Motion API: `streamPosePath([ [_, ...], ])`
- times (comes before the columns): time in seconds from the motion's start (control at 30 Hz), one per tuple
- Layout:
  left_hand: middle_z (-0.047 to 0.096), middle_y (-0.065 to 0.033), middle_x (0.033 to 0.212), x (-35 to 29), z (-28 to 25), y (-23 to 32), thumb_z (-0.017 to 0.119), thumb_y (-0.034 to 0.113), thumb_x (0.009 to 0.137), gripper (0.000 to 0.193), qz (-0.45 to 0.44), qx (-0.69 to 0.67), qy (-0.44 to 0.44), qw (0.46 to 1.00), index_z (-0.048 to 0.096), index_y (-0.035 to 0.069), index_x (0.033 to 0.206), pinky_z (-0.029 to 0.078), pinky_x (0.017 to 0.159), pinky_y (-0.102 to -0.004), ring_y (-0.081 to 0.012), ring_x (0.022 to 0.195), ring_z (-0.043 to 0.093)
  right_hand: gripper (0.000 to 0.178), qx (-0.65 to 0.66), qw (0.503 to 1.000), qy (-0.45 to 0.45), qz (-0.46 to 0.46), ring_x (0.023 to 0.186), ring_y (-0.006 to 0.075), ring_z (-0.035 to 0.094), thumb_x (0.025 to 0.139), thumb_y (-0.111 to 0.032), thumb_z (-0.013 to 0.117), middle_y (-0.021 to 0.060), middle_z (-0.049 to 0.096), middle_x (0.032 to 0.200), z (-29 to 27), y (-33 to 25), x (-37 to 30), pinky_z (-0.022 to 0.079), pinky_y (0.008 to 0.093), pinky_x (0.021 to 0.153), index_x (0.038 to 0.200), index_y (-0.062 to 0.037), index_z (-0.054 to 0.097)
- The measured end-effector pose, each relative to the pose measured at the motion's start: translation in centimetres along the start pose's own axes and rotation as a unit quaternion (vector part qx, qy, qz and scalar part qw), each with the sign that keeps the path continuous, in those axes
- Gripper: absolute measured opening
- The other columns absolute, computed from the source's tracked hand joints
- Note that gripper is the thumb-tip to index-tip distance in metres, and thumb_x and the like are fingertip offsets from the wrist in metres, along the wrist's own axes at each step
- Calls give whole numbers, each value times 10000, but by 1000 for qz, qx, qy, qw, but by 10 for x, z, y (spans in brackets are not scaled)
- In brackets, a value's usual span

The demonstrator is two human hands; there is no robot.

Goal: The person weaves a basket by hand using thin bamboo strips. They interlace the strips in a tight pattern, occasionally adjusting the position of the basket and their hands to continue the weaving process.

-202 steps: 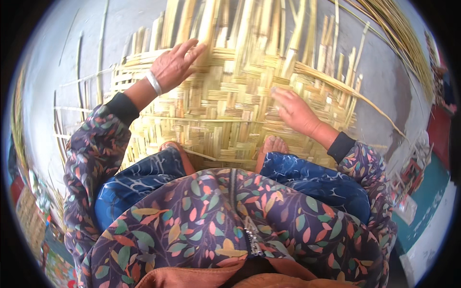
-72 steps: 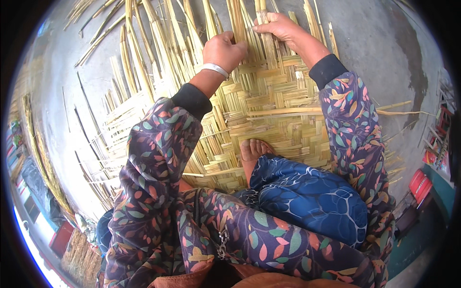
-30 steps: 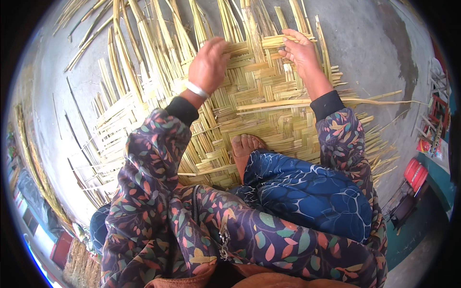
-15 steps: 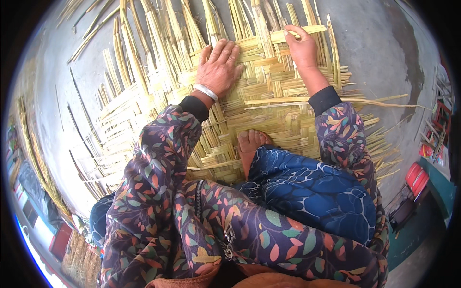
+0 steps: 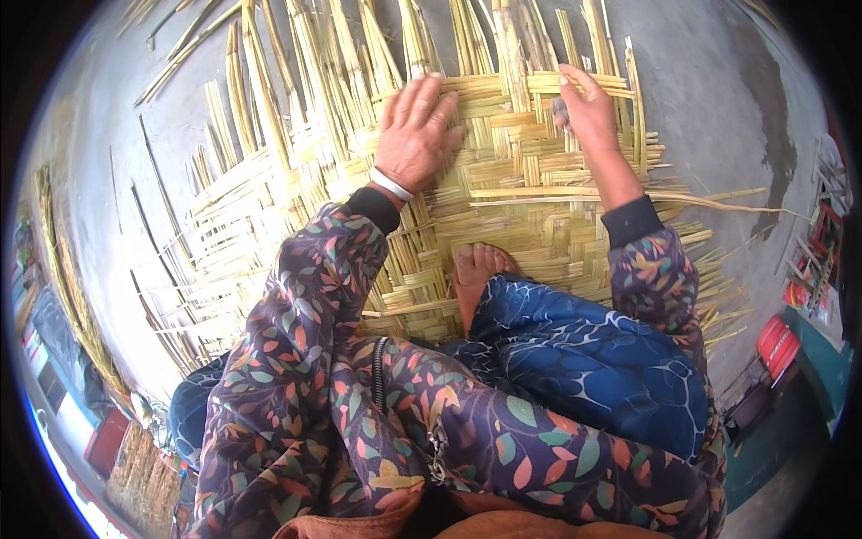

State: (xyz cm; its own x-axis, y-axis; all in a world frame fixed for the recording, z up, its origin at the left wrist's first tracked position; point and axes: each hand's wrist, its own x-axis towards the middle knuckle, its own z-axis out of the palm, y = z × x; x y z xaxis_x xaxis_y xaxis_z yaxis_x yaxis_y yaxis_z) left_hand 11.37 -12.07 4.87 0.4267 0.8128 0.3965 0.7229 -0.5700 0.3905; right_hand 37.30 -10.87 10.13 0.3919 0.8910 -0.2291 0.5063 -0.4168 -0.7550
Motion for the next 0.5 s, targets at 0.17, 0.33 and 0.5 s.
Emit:
streamPosePath([
  [0.17,375,-175,1416,-13,-7,-13,627,345,849,647,-154,41,68,985,371,29,1353,187,1101,-491,-337,1341,305,344,-184,957,34,-223,762,218,659,913,-290,555,95,669,988,-15,-32,-26,500,312,678,1217,-134,591],
  [0.33,358,-158,1424,-20,-12,0,625,365,839,643,-120,29,12,992,386,109,1378,169,1102,-509,-336,1348,288,270,-479,790,-27,-383,965,311,579,897,-288,537,109,645,1003,-31,-45,4,452,434,809,1040,-74,621],
  [0.5,321,-139,1448,-16,-20,2,578,429,859,569,-109,76,-35,991,415,276,1382,164,1083,-560,-356,1355,256,344,-499,810,-78,-298,884,354,589,890,-386,523,160,637,913,-26,-63,17,458,468,756,969,-54,567],
])
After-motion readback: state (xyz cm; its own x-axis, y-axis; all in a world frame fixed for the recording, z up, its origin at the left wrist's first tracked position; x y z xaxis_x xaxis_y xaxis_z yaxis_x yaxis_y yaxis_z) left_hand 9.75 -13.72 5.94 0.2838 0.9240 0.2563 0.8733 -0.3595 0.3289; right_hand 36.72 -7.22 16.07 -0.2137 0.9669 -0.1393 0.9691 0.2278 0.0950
